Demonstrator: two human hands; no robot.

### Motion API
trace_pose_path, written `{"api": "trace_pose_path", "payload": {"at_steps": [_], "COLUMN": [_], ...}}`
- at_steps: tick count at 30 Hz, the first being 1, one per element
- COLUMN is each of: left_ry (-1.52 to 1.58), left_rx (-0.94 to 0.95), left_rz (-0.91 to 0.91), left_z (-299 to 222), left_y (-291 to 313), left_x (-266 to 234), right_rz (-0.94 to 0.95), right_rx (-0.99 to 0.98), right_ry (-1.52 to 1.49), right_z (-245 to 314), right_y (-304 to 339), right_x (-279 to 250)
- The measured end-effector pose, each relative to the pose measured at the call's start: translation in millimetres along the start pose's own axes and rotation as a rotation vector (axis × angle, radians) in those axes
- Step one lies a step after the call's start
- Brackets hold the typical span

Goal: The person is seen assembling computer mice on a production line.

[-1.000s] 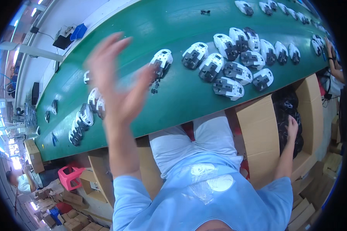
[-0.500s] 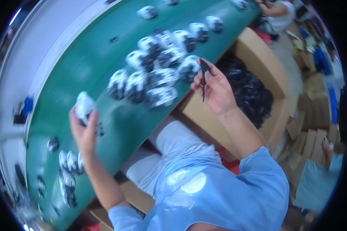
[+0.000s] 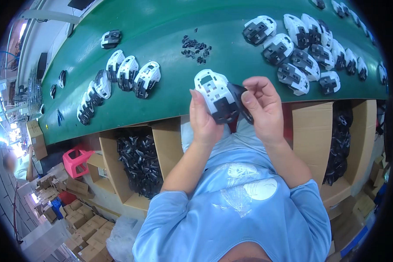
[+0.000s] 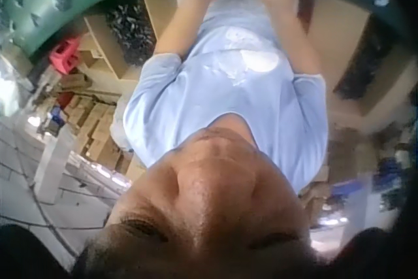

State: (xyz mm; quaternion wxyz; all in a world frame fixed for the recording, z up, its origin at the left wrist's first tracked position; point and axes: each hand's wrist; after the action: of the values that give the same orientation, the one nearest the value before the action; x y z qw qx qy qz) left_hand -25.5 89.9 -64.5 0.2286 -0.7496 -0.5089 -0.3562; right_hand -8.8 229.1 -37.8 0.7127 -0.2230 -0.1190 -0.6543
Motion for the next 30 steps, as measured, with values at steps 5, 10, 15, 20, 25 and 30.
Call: {"api": "trace_pose_path", "payload": {"at_steps": [5, 10, 15, 20, 25, 30], "left_ry": [0.070, 0.170, 0.143, 0.073, 0.126, 0.245], "left_rx": [0.004, 0.150, 0.201, 0.224, 0.149, -0.061], "left_rz": [0.065, 0.095, 0.124, 0.107, 0.119, 0.044], "left_z": [12.7, 17.7, 14.7, 10.7, 10.8, 6.7], "left_y": [7.3, 3.3, 2.5, 3.9, 5.5, -3.8], "left_x": [-0.7, -8.6, -11.3, -6.2, -6.9, 3.4], "right_rz": [-0.055, -0.058, 0.166, 0.255, 0.360, 0.172], "right_rx": [0.020, -0.097, -0.251, -0.330, -0.322, -0.190], "right_ry": [-0.043, 0.112, 0.821, 0.966, 0.997, 0.840], "right_z": [-8.8, -6.6, 4.6, 9.7, 10.4, 12.0], "right_y": [7.1, 9.3, 6.3, 3.7, 4.3, 7.7], "right_x": [8.6, 12.5, -7.9, -22.8, -31.0, -18.8]}}
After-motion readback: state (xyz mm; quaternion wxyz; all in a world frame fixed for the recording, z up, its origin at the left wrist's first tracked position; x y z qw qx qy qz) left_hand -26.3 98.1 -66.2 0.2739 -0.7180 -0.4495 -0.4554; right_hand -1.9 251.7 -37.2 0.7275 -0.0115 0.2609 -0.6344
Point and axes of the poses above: each hand's wrist, its own y-axis away from the middle knuckle, its own x-axis out of the palm, z = x × y, and after that the axes turned 15 degrees about z, right-handed
